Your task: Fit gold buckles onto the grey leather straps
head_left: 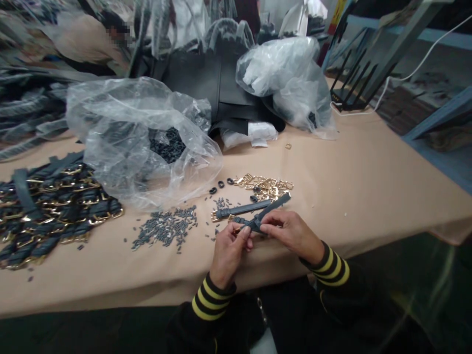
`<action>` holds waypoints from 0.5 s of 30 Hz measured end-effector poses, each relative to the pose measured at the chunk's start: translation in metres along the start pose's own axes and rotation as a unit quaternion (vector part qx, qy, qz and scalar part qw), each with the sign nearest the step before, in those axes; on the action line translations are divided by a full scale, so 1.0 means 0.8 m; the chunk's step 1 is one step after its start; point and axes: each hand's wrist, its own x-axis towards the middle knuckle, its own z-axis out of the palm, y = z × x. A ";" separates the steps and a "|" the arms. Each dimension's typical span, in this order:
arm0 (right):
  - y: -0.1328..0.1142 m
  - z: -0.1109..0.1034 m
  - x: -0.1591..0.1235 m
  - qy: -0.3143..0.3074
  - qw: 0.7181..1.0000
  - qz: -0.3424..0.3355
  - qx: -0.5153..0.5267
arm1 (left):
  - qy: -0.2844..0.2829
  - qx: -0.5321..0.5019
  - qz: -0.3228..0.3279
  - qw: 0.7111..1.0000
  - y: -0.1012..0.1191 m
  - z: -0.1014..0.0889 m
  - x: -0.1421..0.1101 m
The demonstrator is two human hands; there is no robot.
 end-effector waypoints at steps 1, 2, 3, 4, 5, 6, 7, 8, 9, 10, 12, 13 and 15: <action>0.003 0.004 -0.004 0.007 1.000 0.007 0.006 | -0.002 -0.004 -0.002 1.000 0.001 0.002 -0.002; 0.006 0.007 -0.007 0.013 1.000 0.010 0.013 | -0.003 -0.008 -0.002 1.000 0.003 0.004 -0.005; 0.009 0.009 -0.009 0.016 1.000 0.010 0.021 | -0.004 -0.009 -0.002 1.000 0.006 0.006 -0.007; 0.011 0.011 -0.011 0.018 0.999 0.009 0.031 | -0.006 -0.005 0.001 1.000 0.008 0.008 -0.009; 0.012 0.012 -0.012 0.020 0.999 0.008 0.042 | -0.007 0.003 0.005 1.000 0.010 0.009 -0.011; 0.013 0.012 -0.013 0.024 0.998 0.008 0.053 | -0.009 0.013 0.009 1.000 0.011 0.010 -0.013; 0.014 0.013 -0.015 0.028 0.998 0.009 0.064 | -0.014 0.026 0.013 0.999 0.013 0.010 -0.014; 0.015 0.013 -0.017 0.032 0.997 0.010 0.074 | -0.020 0.038 0.017 0.999 0.013 0.010 -0.015; 0.015 0.014 -0.019 0.034 0.996 0.013 0.083 | -0.026 0.048 0.020 0.998 0.013 0.009 -0.015; 0.016 0.016 -0.021 0.036 0.995 0.017 0.093 | -0.033 0.054 0.022 0.998 0.012 0.008 -0.016; 0.017 0.018 -0.025 0.038 0.992 0.028 0.120 | -0.043 0.063 0.025 0.997 0.011 0.006 -0.017; 0.017 0.019 -0.026 0.038 0.988 0.036 0.142 | -0.047 0.067 0.026 0.996 0.010 0.005 -0.017; 0.019 0.020 -0.029 0.036 0.978 0.054 0.197 | -0.052 0.073 0.029 0.996 0.010 0.005 -0.018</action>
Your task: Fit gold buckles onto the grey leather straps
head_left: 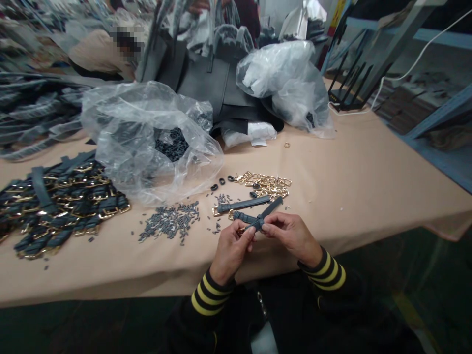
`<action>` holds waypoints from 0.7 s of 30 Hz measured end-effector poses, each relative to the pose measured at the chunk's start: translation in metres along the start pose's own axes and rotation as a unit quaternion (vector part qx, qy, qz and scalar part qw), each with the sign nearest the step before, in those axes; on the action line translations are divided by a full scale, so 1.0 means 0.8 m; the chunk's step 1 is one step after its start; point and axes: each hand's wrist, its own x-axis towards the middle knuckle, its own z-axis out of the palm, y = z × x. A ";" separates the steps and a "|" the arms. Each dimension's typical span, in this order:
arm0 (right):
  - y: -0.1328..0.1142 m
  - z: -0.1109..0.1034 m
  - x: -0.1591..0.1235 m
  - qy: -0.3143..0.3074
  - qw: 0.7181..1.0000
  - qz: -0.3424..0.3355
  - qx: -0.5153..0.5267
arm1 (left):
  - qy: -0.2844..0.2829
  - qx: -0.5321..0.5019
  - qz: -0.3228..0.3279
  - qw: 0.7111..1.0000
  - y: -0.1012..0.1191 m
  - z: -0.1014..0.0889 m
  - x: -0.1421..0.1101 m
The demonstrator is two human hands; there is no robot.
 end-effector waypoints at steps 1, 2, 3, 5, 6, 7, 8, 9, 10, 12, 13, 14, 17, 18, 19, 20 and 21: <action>0.001 0.000 -0.001 -0.001 1.000 0.009 0.026 | -0.003 0.002 0.002 1.000 0.000 0.000 -0.001; 0.002 -0.001 -0.001 -0.001 0.999 0.016 0.046 | -0.006 0.003 0.004 1.000 0.001 0.001 -0.002; 0.003 -0.001 -0.002 -0.001 0.998 0.019 0.059 | -0.009 0.005 0.006 1.000 0.002 0.003 -0.003; 0.004 -0.002 -0.002 0.001 0.998 0.014 0.067 | -0.008 0.013 0.010 1.000 0.003 0.007 -0.005; 0.004 -0.001 -0.002 0.000 0.998 0.010 0.070 | -0.002 0.017 0.011 1.000 0.004 0.009 -0.007; 0.004 0.000 -0.003 0.000 0.997 0.006 0.074 | 0.008 0.018 0.013 1.000 0.004 0.012 -0.008; 0.004 0.001 -0.003 0.002 0.997 0.004 0.080 | 0.021 0.015 0.015 1.000 0.004 0.015 -0.009; 0.004 0.002 -0.004 0.005 0.996 0.001 0.086 | 0.034 0.010 0.019 0.999 0.004 0.018 -0.010; 0.004 0.004 -0.004 0.011 0.996 -0.003 0.092 | 0.045 0.005 0.023 0.999 0.004 0.020 -0.011; 0.003 0.005 -0.005 0.018 0.996 -0.015 0.092 | 0.047 0.007 0.028 0.999 0.004 0.021 -0.013; 0.002 0.006 -0.006 0.014 0.996 -0.020 0.083 | 0.038 0.019 0.029 0.999 0.004 0.021 -0.013; 0.001 0.005 -0.006 0.006 0.997 -0.023 0.071 | 0.027 0.037 0.031 0.998 0.004 0.020 -0.014; -0.003 0.003 -0.007 -0.022 0.999 -0.017 0.046 | -0.006 0.084 0.041 0.996 0.007 0.016 -0.015; -0.004 0.001 -0.007 -0.027 0.998 -0.015 0.049 | -0.016 0.083 0.044 0.995 0.009 0.015 -0.015; -0.005 0.000 -0.006 -0.033 0.998 -0.013 0.059 | -0.029 0.073 0.045 0.996 0.010 0.015 -0.016; -0.006 -0.001 -0.006 -0.040 0.997 -0.012 0.070 | -0.043 0.060 0.043 0.996 0.012 0.014 -0.016; -0.006 -0.003 -0.006 -0.051 0.995 -0.010 0.080 | -0.054 0.048 0.041 0.997 0.013 0.014 -0.017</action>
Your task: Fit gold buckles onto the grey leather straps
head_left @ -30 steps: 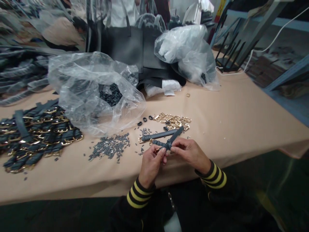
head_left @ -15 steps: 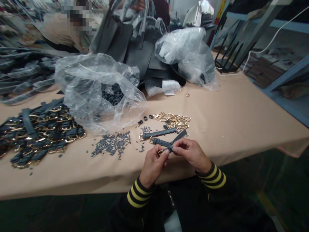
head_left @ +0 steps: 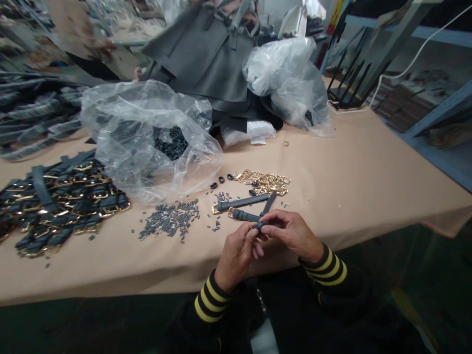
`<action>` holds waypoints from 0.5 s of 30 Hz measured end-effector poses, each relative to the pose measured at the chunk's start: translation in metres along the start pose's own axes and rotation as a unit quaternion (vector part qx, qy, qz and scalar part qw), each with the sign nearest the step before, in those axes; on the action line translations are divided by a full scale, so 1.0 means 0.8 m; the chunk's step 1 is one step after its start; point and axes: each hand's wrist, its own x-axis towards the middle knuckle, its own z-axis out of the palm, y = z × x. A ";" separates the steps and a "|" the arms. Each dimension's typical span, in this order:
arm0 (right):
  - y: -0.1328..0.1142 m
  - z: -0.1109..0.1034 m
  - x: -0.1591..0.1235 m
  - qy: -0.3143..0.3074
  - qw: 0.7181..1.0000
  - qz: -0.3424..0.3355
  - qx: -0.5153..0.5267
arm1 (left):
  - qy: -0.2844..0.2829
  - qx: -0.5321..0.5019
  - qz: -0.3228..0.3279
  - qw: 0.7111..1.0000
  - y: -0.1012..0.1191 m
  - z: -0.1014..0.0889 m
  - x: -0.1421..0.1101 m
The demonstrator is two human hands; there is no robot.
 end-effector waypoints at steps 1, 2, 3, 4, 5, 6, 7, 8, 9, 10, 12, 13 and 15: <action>-0.001 -0.001 0.000 -0.011 1.000 0.003 0.002 | -0.008 -0.008 -0.003 1.000 0.001 0.000 0.000; -0.001 -0.002 0.001 -0.020 1.000 0.005 -0.005 | -0.013 -0.008 -0.006 1.000 0.002 0.000 -0.001; -0.003 -0.003 0.001 -0.024 0.999 0.005 -0.022 | -0.014 -0.001 -0.007 1.000 0.002 0.000 -0.001; -0.004 -0.003 0.001 -0.025 0.999 0.004 -0.044 | -0.011 0.010 -0.007 1.000 0.002 0.001 -0.001; -0.006 -0.003 0.002 -0.023 0.998 0.001 -0.066 | -0.004 0.021 -0.006 1.000 0.002 0.001 -0.001; -0.009 -0.002 0.002 -0.019 0.996 -0.003 -0.085 | 0.002 0.030 -0.005 1.000 0.001 0.002 -0.001; -0.012 -0.001 0.002 -0.015 0.995 -0.007 -0.100 | 0.011 0.038 -0.004 0.999 0.001 0.004 -0.002; -0.015 0.000 0.002 -0.012 0.994 -0.010 -0.111 | 0.022 0.043 -0.004 0.999 0.001 0.006 -0.002; -0.019 0.003 0.002 -0.009 0.992 -0.012 -0.122 | 0.034 0.046 -0.005 0.998 0.001 0.008 -0.002; -0.022 0.005 0.001 -0.007 0.991 -0.012 -0.134 | 0.046 0.051 -0.006 0.998 0.001 0.010 -0.003; -0.028 0.012 -0.002 0.003 0.986 -0.023 -0.167 | 0.067 0.068 -0.005 0.995 0.002 0.013 -0.004; -0.029 0.015 -0.004 0.012 0.981 -0.035 -0.192 | 0.075 0.078 -0.004 0.994 0.002 0.014 -0.004; -0.031 0.021 -0.007 0.038 0.968 -0.068 -0.238 | 0.081 0.092 -0.001 0.992 0.004 0.015 -0.005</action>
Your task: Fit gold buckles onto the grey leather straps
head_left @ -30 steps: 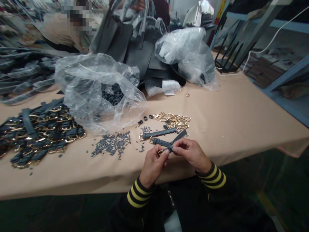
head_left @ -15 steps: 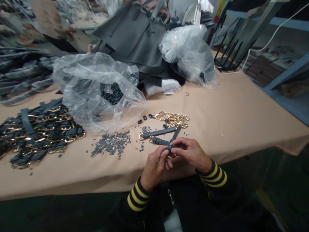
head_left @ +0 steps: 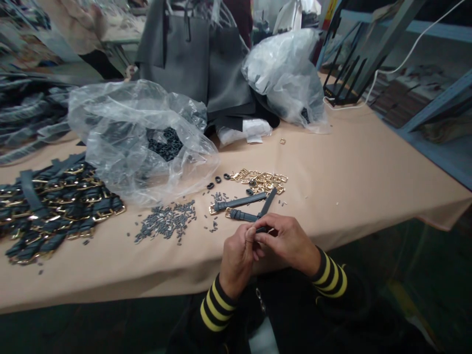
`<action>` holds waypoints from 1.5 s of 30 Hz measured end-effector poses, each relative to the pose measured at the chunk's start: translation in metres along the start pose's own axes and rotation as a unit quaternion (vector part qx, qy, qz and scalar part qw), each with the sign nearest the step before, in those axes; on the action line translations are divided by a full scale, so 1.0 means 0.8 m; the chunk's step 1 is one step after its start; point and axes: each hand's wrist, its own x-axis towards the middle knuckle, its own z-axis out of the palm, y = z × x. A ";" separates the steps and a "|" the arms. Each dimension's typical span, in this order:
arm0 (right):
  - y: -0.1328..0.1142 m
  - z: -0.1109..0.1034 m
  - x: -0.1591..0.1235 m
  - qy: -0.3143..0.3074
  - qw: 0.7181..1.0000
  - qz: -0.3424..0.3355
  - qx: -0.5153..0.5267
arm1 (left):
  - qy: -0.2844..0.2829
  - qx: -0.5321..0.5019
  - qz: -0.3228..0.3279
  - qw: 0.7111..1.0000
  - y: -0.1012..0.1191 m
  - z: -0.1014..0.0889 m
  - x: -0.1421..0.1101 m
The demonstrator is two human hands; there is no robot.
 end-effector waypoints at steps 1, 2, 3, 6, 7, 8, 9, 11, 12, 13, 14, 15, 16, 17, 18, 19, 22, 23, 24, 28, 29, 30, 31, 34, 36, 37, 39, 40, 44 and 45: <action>-0.001 0.001 -0.001 0.011 1.000 -0.007 -0.013 | -0.004 0.004 0.001 1.000 0.001 -0.001 0.000; -0.001 0.002 -0.002 0.016 1.000 -0.006 -0.017 | -0.015 0.004 0.001 1.000 0.001 -0.003 0.000; 0.000 0.001 -0.003 0.011 1.000 0.002 -0.013 | -0.032 0.000 0.000 0.999 0.002 -0.005 0.001; 0.004 -0.007 -0.002 -0.055 0.998 0.015 0.018 | -0.083 -0.028 -0.015 0.996 0.002 -0.012 0.001; 0.004 -0.012 -0.002 -0.087 0.996 0.005 0.019 | -0.088 -0.039 -0.020 0.995 0.001 -0.014 0.001; 0.002 -0.018 -0.001 -0.107 0.994 -0.011 0.010 | -0.085 -0.048 -0.025 0.995 0.001 -0.016 0.001; 0.000 -0.023 -0.001 -0.111 0.993 -0.032 -0.009 | -0.079 -0.054 -0.031 0.995 0.000 -0.018 0.001; -0.005 -0.035 0.001 -0.059 0.991 -0.085 -0.079 | -0.071 -0.063 -0.047 0.994 0.000 -0.020 0.002; -0.008 -0.040 0.002 -0.020 0.985 -0.116 -0.123 | -0.072 -0.068 -0.060 0.993 0.000 -0.022 0.003; -0.011 -0.045 0.002 0.008 0.975 -0.143 -0.169 | -0.077 -0.073 -0.072 0.992 0.000 -0.023 0.004; -0.012 -0.050 0.003 0.011 0.963 -0.161 -0.216 | -0.084 -0.079 -0.083 0.990 0.001 -0.024 0.005; -0.013 -0.054 0.004 -0.010 0.951 -0.165 -0.263 | -0.092 -0.083 -0.090 0.988 0.001 -0.024 0.006; -0.013 -0.058 0.005 -0.050 0.938 -0.152 -0.309 | -0.101 -0.084 -0.092 0.987 0.002 -0.025 0.006; -0.012 -0.060 0.006 -0.102 0.923 -0.124 -0.348 | -0.110 -0.081 -0.090 0.986 0.003 -0.025 0.007; -0.011 -0.063 0.007 -0.155 0.909 -0.091 -0.376 | -0.119 -0.076 -0.087 0.986 0.003 -0.025 0.006; -0.010 -0.064 0.008 -0.201 0.897 -0.063 -0.390 | -0.127 -0.071 -0.084 0.986 0.003 -0.024 0.006; -0.009 -0.064 0.010 -0.287 0.888 -0.021 -0.358 | -0.145 -0.062 -0.086 0.984 0.004 -0.022 0.005; -0.010 -0.063 0.011 -0.301 0.893 -0.014 -0.334 | -0.149 -0.061 -0.089 0.983 0.004 -0.021 0.005; -0.010 -0.061 0.011 -0.311 0.899 -0.006 -0.309 | -0.153 -0.060 -0.092 0.982 0.005 -0.021 0.005; -0.012 -0.053 0.011 -0.319 0.916 0.003 -0.242 | -0.171 -0.048 -0.095 0.980 0.008 -0.021 0.006; -0.011 -0.051 0.010 -0.316 0.919 0.001 -0.236 | -0.175 -0.044 -0.092 0.979 0.009 -0.021 0.005; -0.011 -0.050 0.009 -0.314 0.921 -0.003 -0.231 | -0.179 -0.039 -0.089 0.979 0.008 -0.021 0.005; -0.010 -0.049 0.008 -0.314 0.922 -0.008 -0.226 | -0.181 -0.035 -0.085 0.979 0.008 -0.020 0.005; -0.004 -0.045 0.006 -0.295 0.929 -0.028 -0.223 | -0.165 -0.016 -0.078 0.983 0.004 -0.018 0.004; 0.001 -0.042 0.005 -0.265 0.938 -0.032 -0.222 | -0.148 -0.004 -0.071 0.986 0.003 -0.016 0.004; 0.004 -0.041 0.005 -0.253 0.942 -0.030 -0.220 | -0.143 0.002 -0.066 0.988 0.003 -0.015 0.005; 0.008 -0.040 0.005 -0.242 0.949 -0.024 -0.200 | -0.145 0.006 -0.052 0.988 0.003 -0.016 0.005; 0.009 -0.041 0.005 -0.243 0.952 -0.022 -0.183 | -0.154 0.001 -0.046 0.987 0.004 -0.018 0.005; 0.013 -0.044 0.006 -0.257 0.959 -0.023 -0.121 | -0.228 -0.072 -0.062 0.969 0.006 -0.026 0.004; 0.013 -0.045 0.006 -0.264 0.957 -0.024 -0.116 | -0.244 -0.099 -0.073 0.962 0.006 -0.027 0.003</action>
